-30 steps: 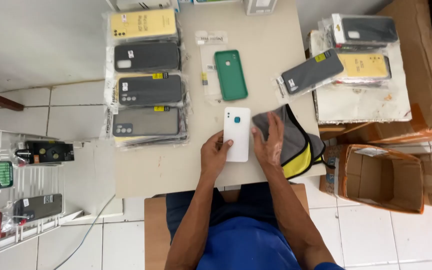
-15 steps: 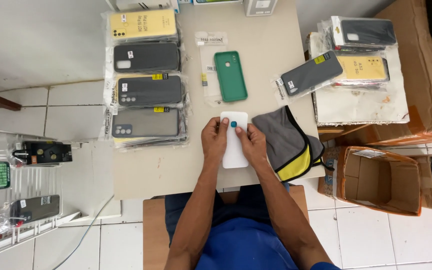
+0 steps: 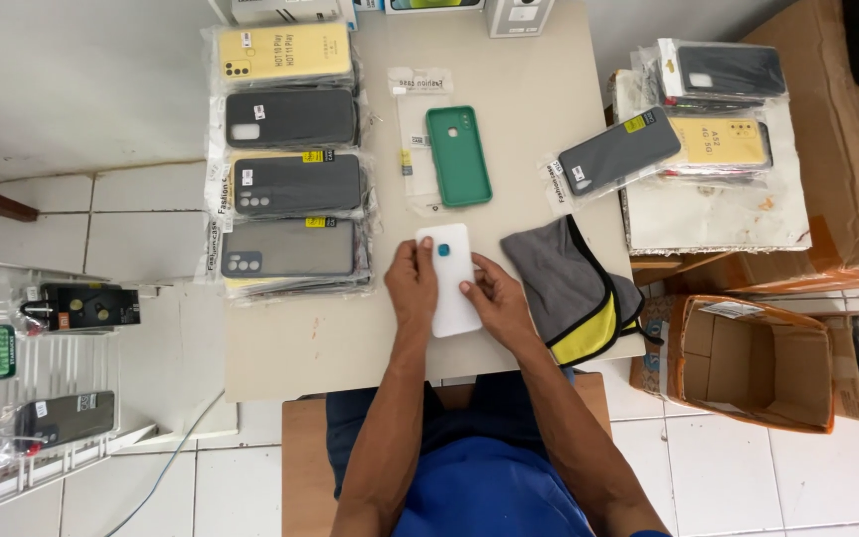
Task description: Unpacking, inspecting, and repacking various mobile phone cases and screen protectors on a desk.
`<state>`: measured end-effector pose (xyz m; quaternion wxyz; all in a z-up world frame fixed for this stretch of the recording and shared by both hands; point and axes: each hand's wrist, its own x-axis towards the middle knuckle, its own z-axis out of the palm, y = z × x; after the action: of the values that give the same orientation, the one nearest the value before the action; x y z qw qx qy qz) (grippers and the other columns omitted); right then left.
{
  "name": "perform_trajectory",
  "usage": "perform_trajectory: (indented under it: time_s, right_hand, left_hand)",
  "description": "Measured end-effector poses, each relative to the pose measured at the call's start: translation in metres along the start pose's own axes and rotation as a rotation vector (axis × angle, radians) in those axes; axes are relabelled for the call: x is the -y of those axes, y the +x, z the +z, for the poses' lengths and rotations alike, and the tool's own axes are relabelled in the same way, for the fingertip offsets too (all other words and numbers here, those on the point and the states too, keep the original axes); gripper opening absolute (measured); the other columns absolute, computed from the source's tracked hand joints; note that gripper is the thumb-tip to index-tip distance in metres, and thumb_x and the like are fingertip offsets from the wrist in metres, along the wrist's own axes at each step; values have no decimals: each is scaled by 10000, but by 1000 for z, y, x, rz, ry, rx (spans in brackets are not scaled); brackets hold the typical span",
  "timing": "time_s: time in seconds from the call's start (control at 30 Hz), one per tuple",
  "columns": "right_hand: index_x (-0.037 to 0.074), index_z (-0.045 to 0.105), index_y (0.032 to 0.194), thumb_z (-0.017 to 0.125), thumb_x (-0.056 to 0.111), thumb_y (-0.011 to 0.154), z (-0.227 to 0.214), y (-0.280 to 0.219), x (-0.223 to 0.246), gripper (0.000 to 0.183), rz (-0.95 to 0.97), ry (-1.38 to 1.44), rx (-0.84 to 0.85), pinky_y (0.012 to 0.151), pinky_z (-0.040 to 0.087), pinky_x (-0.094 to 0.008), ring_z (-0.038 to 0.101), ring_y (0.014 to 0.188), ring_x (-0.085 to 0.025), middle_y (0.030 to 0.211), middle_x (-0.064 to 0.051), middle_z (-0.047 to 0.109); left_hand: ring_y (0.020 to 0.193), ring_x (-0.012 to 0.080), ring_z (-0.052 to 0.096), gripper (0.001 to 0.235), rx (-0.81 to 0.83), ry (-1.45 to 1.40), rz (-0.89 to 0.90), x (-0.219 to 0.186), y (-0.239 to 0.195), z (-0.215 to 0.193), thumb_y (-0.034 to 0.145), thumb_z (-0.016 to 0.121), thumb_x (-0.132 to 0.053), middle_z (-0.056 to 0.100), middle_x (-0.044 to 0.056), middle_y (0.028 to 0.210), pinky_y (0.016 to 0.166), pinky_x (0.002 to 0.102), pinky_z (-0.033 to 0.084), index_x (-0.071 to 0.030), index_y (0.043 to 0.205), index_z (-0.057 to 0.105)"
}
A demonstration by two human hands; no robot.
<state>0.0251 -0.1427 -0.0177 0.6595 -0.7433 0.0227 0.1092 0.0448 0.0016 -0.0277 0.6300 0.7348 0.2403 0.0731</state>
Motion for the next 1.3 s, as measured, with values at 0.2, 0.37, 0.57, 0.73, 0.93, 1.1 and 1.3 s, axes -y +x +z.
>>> perform_trajectory:
  time_s: [0.2,0.37,0.57,0.73,0.93,1.1,1.3]
  right_hand:
    - [108,691,1297,696,202,986,7,23,-8,325,-212,-478,-84,771,628,-380,736,977,-285,1176,-127,711]
    - [49,639,1345,613,109,1036,7,69,27,316,-423,-799,-239,933,603,-456,662,1147,-365,1389,-175,543]
    - [86,686,1210,621,70,1011,1,115,10,211,-333,-993,-172,992,571,-496,674,1135,-361,1409,-141,509]
    - [153,698,1087,624,134,1032,-14,108,-10,94,-373,-1026,-214,909,592,-426,718,1029,-276,1273,-30,555]
    - [106,642,1250,672,111,992,-33,59,-1,260,-601,-991,-285,818,592,-450,710,982,-332,1322,-142,552]
    - [163,617,1413,718,604,862,-59,12,-2,713,-227,-1100,-291,1118,167,-746,326,1477,-443,1559,-189,416]
    - [190,718,1151,666,191,976,-85,45,-52,183,-649,-1275,-436,821,491,-349,626,940,-249,1107,-38,601]
  left_hand:
    - [680,200,641,283,-32,101,147,-7,23,-33,1022,663,-292,708,128,798,601,360,529,-57,1179,678]
    - [737,274,685,350,-33,127,203,-8,19,-31,996,683,-203,716,204,900,638,405,555,-3,1278,627]
    - [858,343,719,384,-52,250,286,6,24,-16,989,671,-171,697,234,1008,735,447,587,-12,1332,603]
    - [1156,368,623,461,-100,523,482,14,31,-4,942,722,-179,598,184,1229,1011,485,487,-38,1358,582]
    - [1425,429,411,357,111,569,561,-8,22,22,965,676,-126,536,195,1408,1175,583,308,-64,1315,644]
    - [1458,391,384,343,191,615,662,13,36,40,982,671,-346,523,150,1451,1194,641,218,-131,1249,695]
    - [1403,348,478,197,242,644,632,31,47,48,970,694,-296,552,128,1452,1205,640,174,-137,1074,746]
